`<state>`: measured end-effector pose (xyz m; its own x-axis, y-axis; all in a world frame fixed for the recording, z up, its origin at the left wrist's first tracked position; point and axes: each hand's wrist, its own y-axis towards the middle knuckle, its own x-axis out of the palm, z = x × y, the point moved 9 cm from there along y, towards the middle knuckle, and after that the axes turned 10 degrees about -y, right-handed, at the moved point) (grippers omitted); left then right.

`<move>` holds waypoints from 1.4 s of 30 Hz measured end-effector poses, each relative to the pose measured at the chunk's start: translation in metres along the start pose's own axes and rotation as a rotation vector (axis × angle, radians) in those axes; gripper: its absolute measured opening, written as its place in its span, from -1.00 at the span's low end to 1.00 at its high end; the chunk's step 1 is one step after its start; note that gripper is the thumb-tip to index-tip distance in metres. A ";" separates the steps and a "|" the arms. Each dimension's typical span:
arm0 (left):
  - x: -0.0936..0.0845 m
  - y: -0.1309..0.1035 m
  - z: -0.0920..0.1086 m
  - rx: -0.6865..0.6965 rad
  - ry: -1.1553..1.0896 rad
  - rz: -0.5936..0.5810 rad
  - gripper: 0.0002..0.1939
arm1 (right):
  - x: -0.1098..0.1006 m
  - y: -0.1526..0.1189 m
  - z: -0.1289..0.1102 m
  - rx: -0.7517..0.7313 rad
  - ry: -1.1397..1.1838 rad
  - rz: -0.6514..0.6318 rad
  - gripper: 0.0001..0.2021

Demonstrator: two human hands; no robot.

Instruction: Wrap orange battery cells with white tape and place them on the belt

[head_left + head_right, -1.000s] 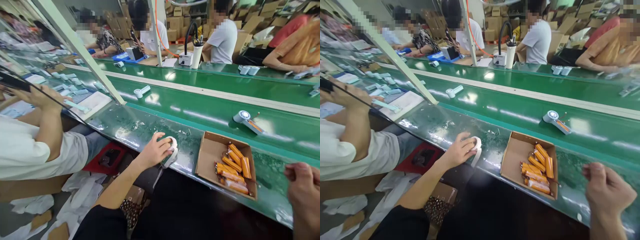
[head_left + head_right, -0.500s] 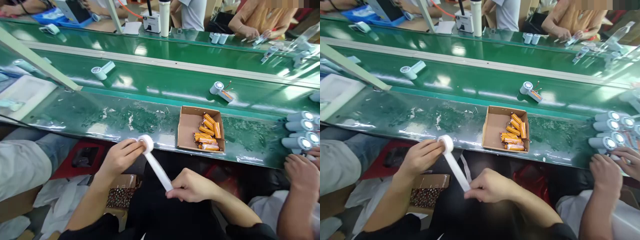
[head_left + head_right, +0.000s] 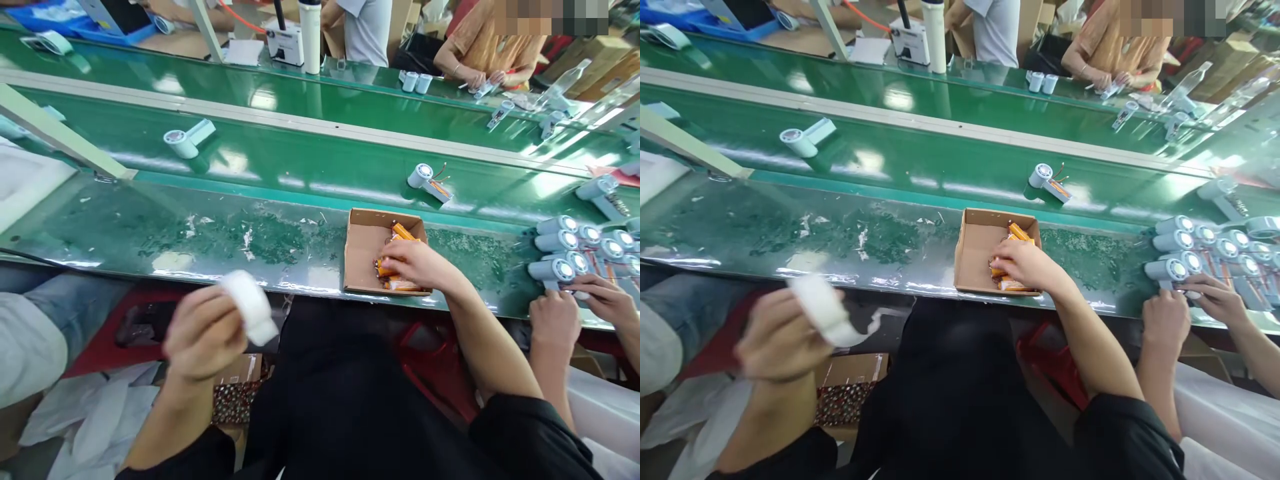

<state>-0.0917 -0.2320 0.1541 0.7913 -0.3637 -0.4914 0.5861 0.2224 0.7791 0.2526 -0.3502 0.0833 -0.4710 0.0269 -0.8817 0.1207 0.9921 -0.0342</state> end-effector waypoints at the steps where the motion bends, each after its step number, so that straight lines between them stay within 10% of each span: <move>1: 0.018 0.003 0.009 0.052 0.019 -0.042 -0.40 | -0.010 -0.002 0.007 0.075 0.166 0.164 -0.77; 4: 0.074 0.006 0.029 0.149 0.006 -0.241 -0.64 | -0.025 -0.025 0.023 0.230 0.675 0.595 -0.61; 8: 0.115 0.006 0.042 0.170 -0.039 -0.400 -0.73 | -0.011 -0.039 0.001 0.198 0.999 0.685 -0.49; 23: 0.129 0.014 0.056 0.235 -0.035 -0.484 -0.84 | 0.040 -0.080 -0.065 0.078 0.864 0.782 -0.76; 29: 0.122 0.019 0.057 0.336 0.027 -0.520 -0.88 | 0.044 -0.075 -0.076 -0.013 0.989 0.664 -0.82; 34: 0.109 0.031 0.061 0.425 0.110 -0.605 -0.89 | 0.049 -0.067 -0.078 0.065 1.051 0.279 -0.57; 42: 0.110 0.044 0.076 0.552 0.107 -0.790 -0.82 | 0.031 -0.049 -0.092 -0.035 0.434 -0.271 -0.63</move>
<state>0.0078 -0.3309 0.1635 0.2321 -0.1359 -0.9632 0.8131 -0.5163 0.2688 0.1516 -0.3865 0.1015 -0.8017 -0.1912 -0.5663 -0.0822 0.9737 -0.2124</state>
